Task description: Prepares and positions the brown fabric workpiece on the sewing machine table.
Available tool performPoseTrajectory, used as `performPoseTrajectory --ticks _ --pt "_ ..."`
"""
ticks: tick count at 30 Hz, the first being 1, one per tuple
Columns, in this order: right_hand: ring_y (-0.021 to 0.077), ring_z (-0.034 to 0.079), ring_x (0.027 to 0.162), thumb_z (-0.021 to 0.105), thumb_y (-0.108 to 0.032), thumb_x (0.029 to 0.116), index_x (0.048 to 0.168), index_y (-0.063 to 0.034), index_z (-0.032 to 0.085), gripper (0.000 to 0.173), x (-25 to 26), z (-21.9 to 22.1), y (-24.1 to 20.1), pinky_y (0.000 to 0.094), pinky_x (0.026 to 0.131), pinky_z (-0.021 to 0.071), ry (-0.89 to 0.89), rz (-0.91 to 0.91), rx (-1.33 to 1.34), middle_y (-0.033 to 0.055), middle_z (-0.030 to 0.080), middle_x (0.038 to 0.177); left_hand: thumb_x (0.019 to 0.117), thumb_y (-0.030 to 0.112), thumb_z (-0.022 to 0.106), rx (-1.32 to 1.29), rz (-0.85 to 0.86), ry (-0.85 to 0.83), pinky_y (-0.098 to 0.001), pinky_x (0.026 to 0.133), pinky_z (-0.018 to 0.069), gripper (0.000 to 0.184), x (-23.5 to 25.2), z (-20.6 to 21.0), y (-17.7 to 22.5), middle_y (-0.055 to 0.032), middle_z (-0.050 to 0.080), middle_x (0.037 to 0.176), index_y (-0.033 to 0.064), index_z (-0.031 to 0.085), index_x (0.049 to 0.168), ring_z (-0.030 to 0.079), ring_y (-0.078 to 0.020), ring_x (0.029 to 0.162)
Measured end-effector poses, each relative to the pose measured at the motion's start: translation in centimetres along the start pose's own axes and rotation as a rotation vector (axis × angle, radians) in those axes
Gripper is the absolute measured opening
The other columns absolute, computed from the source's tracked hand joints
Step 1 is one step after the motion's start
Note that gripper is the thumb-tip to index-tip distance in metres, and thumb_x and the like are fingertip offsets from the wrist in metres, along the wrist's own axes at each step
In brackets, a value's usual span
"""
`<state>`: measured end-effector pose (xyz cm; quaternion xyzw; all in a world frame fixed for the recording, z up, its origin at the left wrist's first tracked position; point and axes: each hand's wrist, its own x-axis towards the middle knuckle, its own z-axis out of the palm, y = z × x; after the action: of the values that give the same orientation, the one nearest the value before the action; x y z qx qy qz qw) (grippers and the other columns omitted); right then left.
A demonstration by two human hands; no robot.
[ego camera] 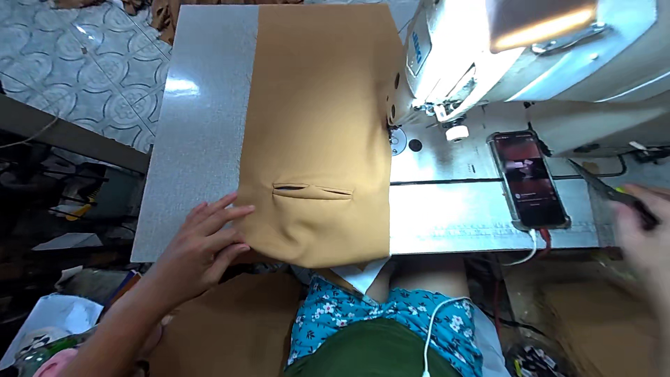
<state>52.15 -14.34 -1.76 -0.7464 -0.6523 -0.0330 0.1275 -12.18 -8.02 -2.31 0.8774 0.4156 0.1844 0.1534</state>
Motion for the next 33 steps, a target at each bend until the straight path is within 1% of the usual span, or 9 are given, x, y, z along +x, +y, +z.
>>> performPoseTrajectory --ticks 3,6,9,11,14,17,25,30,33 --pt "0.0402 0.066 0.114 0.063 -0.046 0.0933 0.115 0.0026 0.072 0.054 0.5 2.8 -15.8 0.0563 0.097 0.0503 0.104 -0.456 0.401 0.0235 0.071 0.119 0.1004 0.040 0.052 -0.067 -0.016 -0.192 -0.0458 0.094 0.0542 0.033 5.1 -4.5 0.3 0.0075 0.073 0.092 0.0165 0.073 0.090 0.070 -0.0052 0.095" --pt "0.0363 0.057 0.134 0.058 -0.069 0.0873 0.146 -0.0109 0.058 0.082 2.9 7.2 -26.6 0.0655 0.106 0.0431 -0.161 -0.799 0.574 0.0140 0.063 0.142 0.1018 0.040 0.057 -0.649 -0.027 -0.222 -0.0085 0.058 0.0502 0.021 12.4 -6.9 -3.0 0.0213 0.066 0.076 0.0311 0.069 0.088 0.059 0.0121 0.065" --pt "0.0348 0.072 0.101 0.076 -0.007 0.0865 0.132 0.0024 0.064 0.048 7.5 8.5 -31.2 0.0573 0.092 0.0525 -0.372 -0.605 0.840 0.0195 0.075 0.108 0.1000 0.071 0.029 -1.140 -0.282 -0.061 -0.0241 0.076 0.0603 0.055 15.1 -4.9 -8.5 0.0135 0.074 0.098 0.0316 0.067 0.109 0.070 -0.0009 0.090" --pt "0.0252 0.067 0.082 0.064 -0.010 0.0992 0.109 0.0031 0.069 0.018 10.8 8.3 -32.2 0.0470 0.078 0.0529 -0.489 -0.321 0.959 0.0155 0.070 0.088 0.0748 0.095 0.041 -1.149 -0.542 -0.079 -0.0335 0.078 0.0620 0.086 14.0 -3.7 -9.8 0.0057 0.075 0.105 0.0250 0.066 0.119 0.072 -0.0104 0.096" --pt "0.0183 0.063 0.081 0.061 -0.018 0.1037 0.105 0.0041 0.067 0.023 13.8 9.1 -32.7 0.0401 0.078 0.0505 -0.595 -0.155 1.020 0.0130 0.066 0.088 0.0807 0.051 0.075 -0.859 -0.585 -0.248 -0.0281 0.084 0.0586 0.071 12.4 -3.2 -8.7 0.0017 0.069 0.115 0.0130 0.051 0.136 0.068 -0.0070 0.100" --pt "0.0168 0.065 0.097 0.065 -0.010 0.1002 0.122 0.0045 0.063 0.027 15.3 9.6 -33.4 0.0366 0.091 0.0525 -0.708 -0.170 1.107 0.0159 0.068 0.108 0.0800 0.002 0.074 -0.678 -0.639 -0.297 -0.0316 0.081 0.0610 0.060 14.1 -3.2 -6.2 -0.0052 0.071 0.110 0.0055 0.053 0.135 0.070 -0.0103 0.094" --pt "0.0338 0.060 0.126 0.067 -0.011 0.0972 0.140 0.0046 0.053 0.048 22.9 9.6 -38.6 0.0510 0.108 0.0463 -0.307 -0.106 0.997 0.0248 0.063 0.133 0.1015 0.008 0.057 -0.724 -0.737 0.174 -0.0280 0.082 0.0564 0.031 20.9 -4.7 -11.6 0.0000 0.064 0.109 0.0070 0.051 0.132 0.064 -0.0048 0.091" --pt "0.0209 0.062 0.124 0.073 -0.004 0.0908 0.143 0.0095 0.048 0.059 20.0 5.1 -37.9 0.0324 0.107 0.0484 -0.231 -0.328 1.153 0.0233 0.062 0.133 0.0803 0.030 0.084 -0.860 -0.279 0.210 -0.0243 0.094 0.0570 0.057 16.4 -7.6 -11.8 0.0142 0.069 0.119 0.0278 0.057 0.130 0.066 -0.0026 0.108" --pt "0.0179 0.068 0.103 0.074 -0.002 0.0878 0.125 0.0068 0.062 0.041 15.0 6.2 -36.0 0.0356 0.093 0.0551 -0.536 -0.472 1.024 0.0171 0.070 0.111 0.0728 0.014 0.083 -0.688 -0.461 0.072 -0.0282 0.087 0.0599 0.054 10.4 -5.6 -9.1 0.0058 0.071 0.108 0.0127 0.060 0.122 0.068 -0.0039 0.099"
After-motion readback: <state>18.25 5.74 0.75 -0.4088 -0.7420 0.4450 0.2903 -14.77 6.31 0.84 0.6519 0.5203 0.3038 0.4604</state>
